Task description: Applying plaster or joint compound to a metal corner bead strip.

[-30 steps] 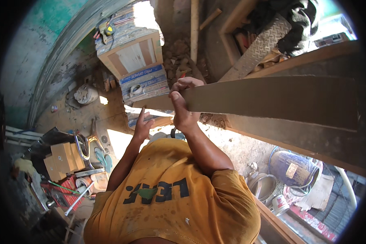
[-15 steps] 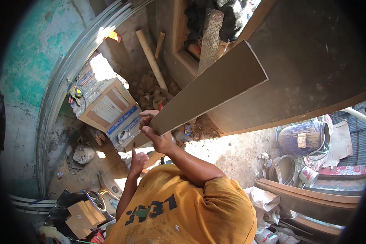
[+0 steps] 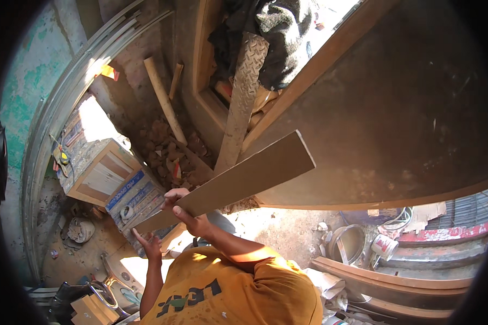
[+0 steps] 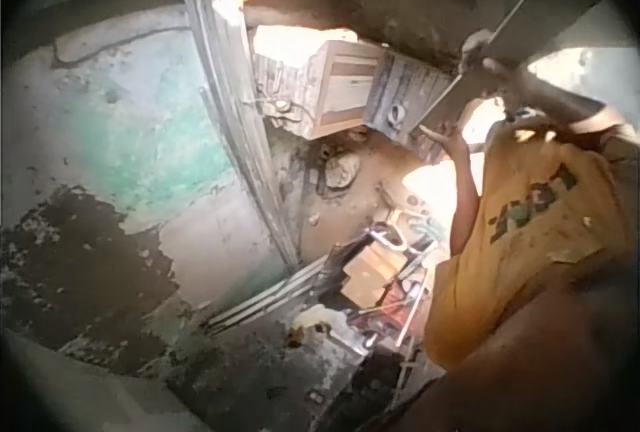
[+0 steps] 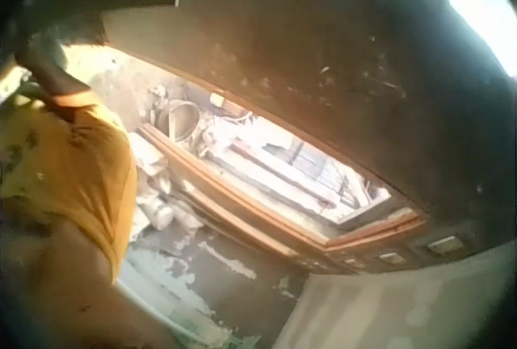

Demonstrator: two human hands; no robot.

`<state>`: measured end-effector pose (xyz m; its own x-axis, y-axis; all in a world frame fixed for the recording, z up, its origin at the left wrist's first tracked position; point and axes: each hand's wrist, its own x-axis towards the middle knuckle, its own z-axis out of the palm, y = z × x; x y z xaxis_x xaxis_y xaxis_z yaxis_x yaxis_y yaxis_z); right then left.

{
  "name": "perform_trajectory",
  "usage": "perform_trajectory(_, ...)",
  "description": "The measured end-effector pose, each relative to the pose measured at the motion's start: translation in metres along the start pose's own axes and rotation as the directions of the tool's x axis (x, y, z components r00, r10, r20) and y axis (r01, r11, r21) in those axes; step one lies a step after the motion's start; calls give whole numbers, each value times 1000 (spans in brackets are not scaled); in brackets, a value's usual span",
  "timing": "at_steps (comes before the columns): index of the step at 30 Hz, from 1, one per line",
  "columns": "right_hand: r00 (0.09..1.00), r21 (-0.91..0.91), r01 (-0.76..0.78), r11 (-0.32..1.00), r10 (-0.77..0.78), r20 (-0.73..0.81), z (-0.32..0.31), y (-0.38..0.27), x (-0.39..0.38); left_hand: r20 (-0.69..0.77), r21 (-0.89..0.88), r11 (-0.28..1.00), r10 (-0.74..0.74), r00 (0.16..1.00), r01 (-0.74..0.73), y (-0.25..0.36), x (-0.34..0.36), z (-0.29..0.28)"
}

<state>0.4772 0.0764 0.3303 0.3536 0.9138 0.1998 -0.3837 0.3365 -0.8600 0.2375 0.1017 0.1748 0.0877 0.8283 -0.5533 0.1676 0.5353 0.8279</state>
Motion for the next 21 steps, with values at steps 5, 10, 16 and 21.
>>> perform_trajectory(5,992,-20,-62,998,63,109,-70,3,33,251,138,975,-205,946,175,-18,30,36)
perform_trajectory(10,966,-189,-132,973,170,197,-121,-9,69,-85,211,952,-210,974,224,10,22,91)
perform_trajectory(16,919,-75,-172,982,187,348,-127,-14,104,-8,429,899,-97,995,91,-5,20,107)
perform_trajectory(21,878,-100,-188,977,213,428,-127,-23,108,-190,251,958,-93,977,140,-42,8,95)
